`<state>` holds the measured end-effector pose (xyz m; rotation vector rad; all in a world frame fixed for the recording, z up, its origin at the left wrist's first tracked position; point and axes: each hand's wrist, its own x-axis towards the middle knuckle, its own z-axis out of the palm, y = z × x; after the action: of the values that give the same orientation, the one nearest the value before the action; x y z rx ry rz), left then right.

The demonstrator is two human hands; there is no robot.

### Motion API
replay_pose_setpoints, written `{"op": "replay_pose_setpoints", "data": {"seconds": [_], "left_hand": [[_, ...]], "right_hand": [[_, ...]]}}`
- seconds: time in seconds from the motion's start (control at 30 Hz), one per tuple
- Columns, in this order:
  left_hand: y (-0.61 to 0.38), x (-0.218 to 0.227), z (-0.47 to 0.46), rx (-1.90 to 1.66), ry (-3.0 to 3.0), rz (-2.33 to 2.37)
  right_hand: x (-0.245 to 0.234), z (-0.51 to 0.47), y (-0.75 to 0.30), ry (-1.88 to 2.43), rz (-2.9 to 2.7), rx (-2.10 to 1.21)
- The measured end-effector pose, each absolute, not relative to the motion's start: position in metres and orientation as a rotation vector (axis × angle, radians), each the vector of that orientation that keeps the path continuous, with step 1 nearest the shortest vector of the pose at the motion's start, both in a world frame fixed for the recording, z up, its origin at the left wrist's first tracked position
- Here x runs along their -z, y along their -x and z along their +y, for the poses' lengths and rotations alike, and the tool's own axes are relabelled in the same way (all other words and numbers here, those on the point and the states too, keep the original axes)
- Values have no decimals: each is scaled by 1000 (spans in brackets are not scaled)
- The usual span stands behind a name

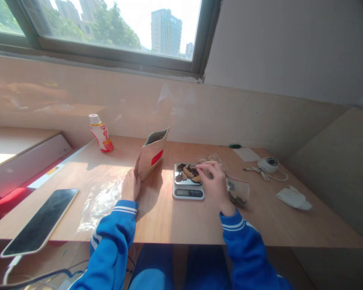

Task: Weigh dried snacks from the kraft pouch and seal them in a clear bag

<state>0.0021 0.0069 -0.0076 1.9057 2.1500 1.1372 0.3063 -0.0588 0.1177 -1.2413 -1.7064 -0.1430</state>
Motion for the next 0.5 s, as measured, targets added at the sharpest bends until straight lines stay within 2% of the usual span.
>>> {"op": "replay_pose_setpoints", "data": {"seconds": [0.2, 0.5], "left_hand": [[0, 15, 8, -1306, -2063, 1952], [0, 14, 8, -1319, -2078, 1901]], "right_hand": [[-168, -30, -273, 1043, -1712, 78], [-159, -5, -246, 963, -1931, -58]]}}
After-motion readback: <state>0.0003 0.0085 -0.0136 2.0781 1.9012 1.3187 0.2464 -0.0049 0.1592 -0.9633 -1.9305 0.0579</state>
